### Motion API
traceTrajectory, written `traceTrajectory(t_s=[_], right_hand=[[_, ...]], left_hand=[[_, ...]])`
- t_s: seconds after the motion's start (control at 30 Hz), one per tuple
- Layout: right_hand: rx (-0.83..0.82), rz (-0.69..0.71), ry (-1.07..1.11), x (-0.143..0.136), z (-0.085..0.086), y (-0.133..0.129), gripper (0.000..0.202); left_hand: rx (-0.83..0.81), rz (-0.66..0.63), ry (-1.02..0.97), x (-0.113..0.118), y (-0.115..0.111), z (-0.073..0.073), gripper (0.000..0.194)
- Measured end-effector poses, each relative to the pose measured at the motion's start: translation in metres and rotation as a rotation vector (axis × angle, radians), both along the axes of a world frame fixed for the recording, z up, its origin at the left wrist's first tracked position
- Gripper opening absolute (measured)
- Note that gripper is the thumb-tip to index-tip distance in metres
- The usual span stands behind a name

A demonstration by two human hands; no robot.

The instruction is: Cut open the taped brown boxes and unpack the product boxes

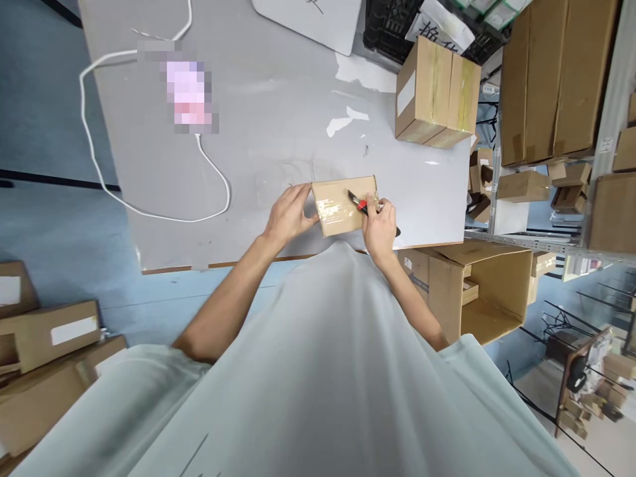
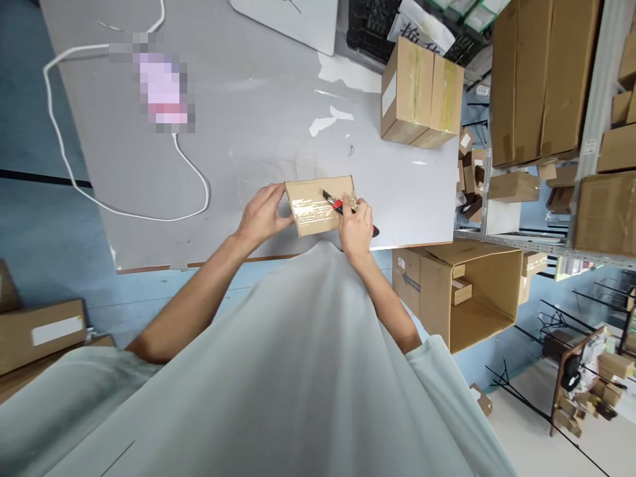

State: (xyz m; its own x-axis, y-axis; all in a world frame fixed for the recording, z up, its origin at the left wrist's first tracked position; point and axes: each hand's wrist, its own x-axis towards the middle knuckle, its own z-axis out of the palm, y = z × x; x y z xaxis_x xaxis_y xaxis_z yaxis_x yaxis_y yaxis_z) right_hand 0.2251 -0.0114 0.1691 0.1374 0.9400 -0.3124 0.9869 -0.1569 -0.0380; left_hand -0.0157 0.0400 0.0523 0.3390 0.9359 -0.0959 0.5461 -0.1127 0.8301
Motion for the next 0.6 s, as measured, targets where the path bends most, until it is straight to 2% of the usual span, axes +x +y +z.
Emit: traceTrajectory(t_s=[0.17, 0.37, 0.5, 0.6], right_hand=[[0.074, -0.022, 0.025, -0.003, 0.000, -0.001, 0.061], [-0.040, -0.036, -0.039, -0.005, 0.028, -0.001, 0.059], [-0.113, -0.068, 0.008, -0.020, 0.046, -0.009, 0.061], [-0.179, -0.043, 0.144, -0.037, 0.052, -0.016, 0.061]], left_hand=[[0.022, -0.006, -0.046, 0.000, -0.004, 0.000, 0.077], [-0.079, -0.069, -0.111, -0.017, 0.011, 0.009, 0.082], [-0.108, 0.077, -0.218, -0.018, 0.027, 0.026, 0.058], [-0.149, 0.082, -0.263, -0.012, 0.037, 0.033, 0.042]])
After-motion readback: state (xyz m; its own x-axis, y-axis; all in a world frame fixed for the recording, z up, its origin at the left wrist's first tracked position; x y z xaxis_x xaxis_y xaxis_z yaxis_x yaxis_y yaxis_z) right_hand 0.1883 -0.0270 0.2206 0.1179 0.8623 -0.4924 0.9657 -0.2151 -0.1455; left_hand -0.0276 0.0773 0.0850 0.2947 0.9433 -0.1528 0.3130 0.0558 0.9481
